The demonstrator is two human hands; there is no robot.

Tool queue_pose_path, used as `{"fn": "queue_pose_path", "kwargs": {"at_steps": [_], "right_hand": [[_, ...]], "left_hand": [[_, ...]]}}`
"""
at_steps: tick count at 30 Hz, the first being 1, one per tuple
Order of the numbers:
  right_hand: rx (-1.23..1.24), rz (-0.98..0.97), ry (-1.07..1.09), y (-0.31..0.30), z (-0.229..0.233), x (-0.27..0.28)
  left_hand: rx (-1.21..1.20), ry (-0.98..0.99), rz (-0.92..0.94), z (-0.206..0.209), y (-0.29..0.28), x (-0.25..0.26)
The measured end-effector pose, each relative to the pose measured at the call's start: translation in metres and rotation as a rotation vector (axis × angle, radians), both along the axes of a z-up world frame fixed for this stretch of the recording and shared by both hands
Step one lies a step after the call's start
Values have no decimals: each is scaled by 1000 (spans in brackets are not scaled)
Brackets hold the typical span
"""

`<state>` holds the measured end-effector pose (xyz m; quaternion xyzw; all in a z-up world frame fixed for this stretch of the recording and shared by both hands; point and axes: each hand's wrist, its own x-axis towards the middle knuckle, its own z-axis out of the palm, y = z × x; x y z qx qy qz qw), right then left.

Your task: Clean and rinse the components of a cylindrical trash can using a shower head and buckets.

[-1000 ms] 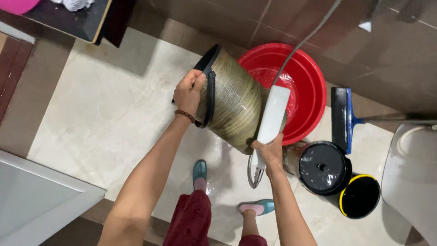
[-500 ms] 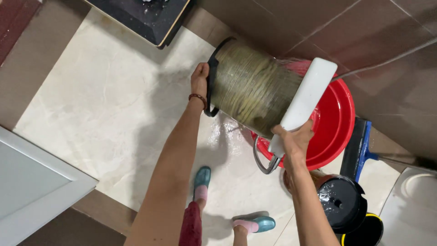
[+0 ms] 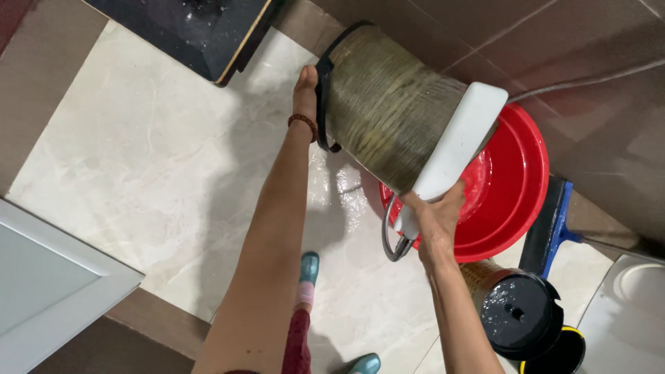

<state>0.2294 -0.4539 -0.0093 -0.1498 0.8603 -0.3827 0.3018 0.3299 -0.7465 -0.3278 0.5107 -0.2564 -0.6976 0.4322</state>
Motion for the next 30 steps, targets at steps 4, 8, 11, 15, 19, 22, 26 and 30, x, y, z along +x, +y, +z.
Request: {"fn": "queue_pose_path", "kwargs": {"at_steps": [4, 8, 11, 15, 19, 22, 26, 30], "right_hand": [[-53, -42, -118, 13, -12, 5], [-11, -24, -129, 21, -13, -1], [-32, -12, -137, 30, -23, -8], [-112, -7, -225, 41, -28, -13], [-47, 118, -132, 59, -28, -16], [63, 191, -95, 77, -31, -27], [-70, 142, -288, 94, -19, -34], [-138, 209, -213, 105, -15, -42]], "left_hand": [[-52, -229, -252, 148, 41, 32], [-278, -532, -499, 165, 56, 57], [-228, -569, -516, 182, 72, 75], [27, -519, -374, 158, 92, 105], [56, -462, -376, 226, 124, 108], [-29, -293, -357, 252, 147, 112], [-86, -199, -494, 276, 167, 128], [-156, -58, -432, 230, 165, 126]]}}
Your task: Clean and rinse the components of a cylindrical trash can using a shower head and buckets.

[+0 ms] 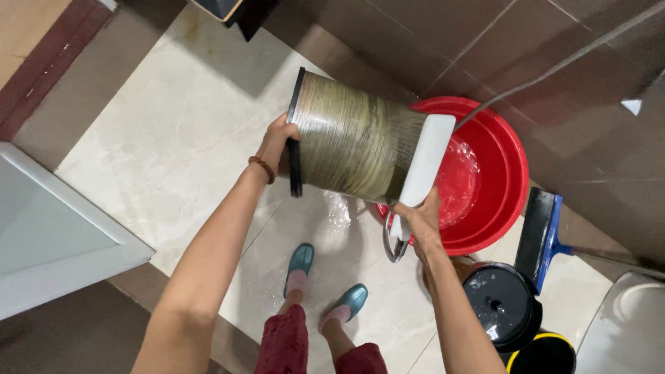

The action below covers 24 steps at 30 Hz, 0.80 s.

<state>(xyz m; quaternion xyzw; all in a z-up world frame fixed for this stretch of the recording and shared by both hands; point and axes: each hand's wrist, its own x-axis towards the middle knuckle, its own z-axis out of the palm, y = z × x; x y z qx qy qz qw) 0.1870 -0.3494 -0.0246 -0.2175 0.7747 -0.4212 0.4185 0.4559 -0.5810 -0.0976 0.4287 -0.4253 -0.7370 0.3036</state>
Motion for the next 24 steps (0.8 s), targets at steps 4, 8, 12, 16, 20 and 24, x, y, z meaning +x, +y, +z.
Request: {"fn": "queue_pose_path", "kwargs": {"at_steps": [4, 8, 12, 16, 20, 24], "right_hand": [[-23, 45, 117, 8, -4, -7], [-40, 20, 2, 19, 11, -14], [5, -19, -45, 30, 17, -24], [5, -27, -29, 39, 16, -30], [-50, -18, -14, 44, 11, -28], [-105, -50, -15, 51, -2, -39]], "left_hand": [[108, -108, 143, 77, 0, -21], [27, -319, 11, 112, 2, -34], [-28, 80, -110, 127, 14, -28], [79, 5, -42, 135, 23, -36], [290, -135, 94, 184, 35, -56], [25, -116, 56, 181, 35, -64]]}}
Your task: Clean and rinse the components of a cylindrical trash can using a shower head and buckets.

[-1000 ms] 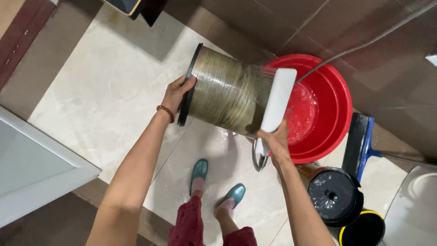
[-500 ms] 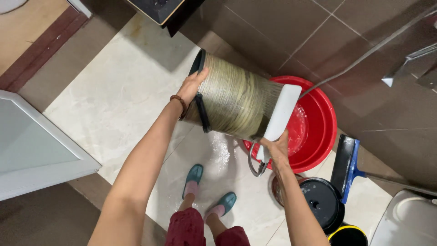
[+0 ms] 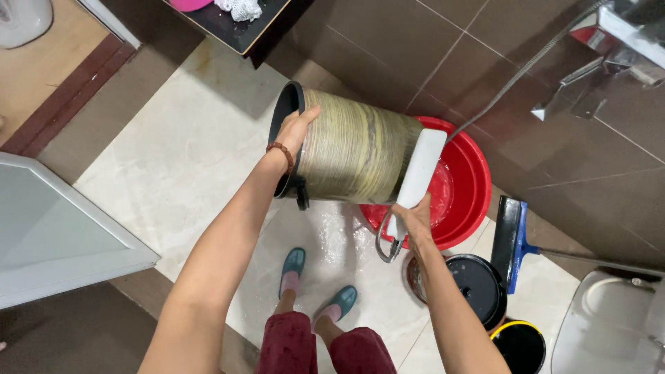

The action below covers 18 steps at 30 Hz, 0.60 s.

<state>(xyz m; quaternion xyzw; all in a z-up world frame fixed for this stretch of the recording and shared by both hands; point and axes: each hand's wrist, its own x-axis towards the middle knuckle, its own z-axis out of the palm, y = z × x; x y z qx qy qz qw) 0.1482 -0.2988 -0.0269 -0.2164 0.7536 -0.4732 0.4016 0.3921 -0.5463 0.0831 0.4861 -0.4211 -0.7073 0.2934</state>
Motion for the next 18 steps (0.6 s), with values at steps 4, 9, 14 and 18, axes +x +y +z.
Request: {"fn": "queue_pose_path", "kwargs": {"at_steps": [4, 9, 14, 18], "right_hand": [[75, -47, 241, 0, 30, 9], [-19, 81, 491, 5, 83, 34], [-95, 88, 480, 15, 143, 28], [-67, -67, 465, 45, 137, -21]], "left_hand": [[20, 5, -95, 1, 20, -14], [-135, 7, -205, 6, 60, -69], [-359, -131, -258, 7, 91, -107], [-105, 91, -222, 24, 118, -124]]}}
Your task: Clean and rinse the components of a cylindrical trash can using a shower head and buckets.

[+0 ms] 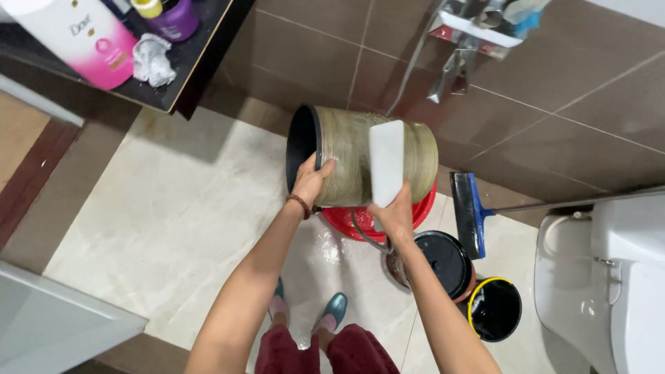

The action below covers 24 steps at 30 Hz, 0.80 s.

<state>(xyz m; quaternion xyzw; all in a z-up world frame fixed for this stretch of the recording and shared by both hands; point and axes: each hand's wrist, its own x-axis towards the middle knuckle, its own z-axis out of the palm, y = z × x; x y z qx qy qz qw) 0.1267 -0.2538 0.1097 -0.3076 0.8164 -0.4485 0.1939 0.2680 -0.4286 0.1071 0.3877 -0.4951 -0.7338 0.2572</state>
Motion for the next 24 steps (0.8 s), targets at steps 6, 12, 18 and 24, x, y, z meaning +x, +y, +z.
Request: {"fn": "queue_pose_path", "kwargs": {"at_steps": [6, 12, 18, 24], "right_hand": [[-23, -322, -210, 52, 14, -50], [-65, -208, -199, 40, 48, -37], [-35, -129, 122, 21, 96, -36], [90, -323, 298, 36, 39, -129]], "left_hand": [[6, 148, -145, 23, 21, -14], [-176, 52, -217, 42, 30, -36], [-267, 42, -298, 74, 26, -43], [-211, 102, -427, 72, -9, -31]]}}
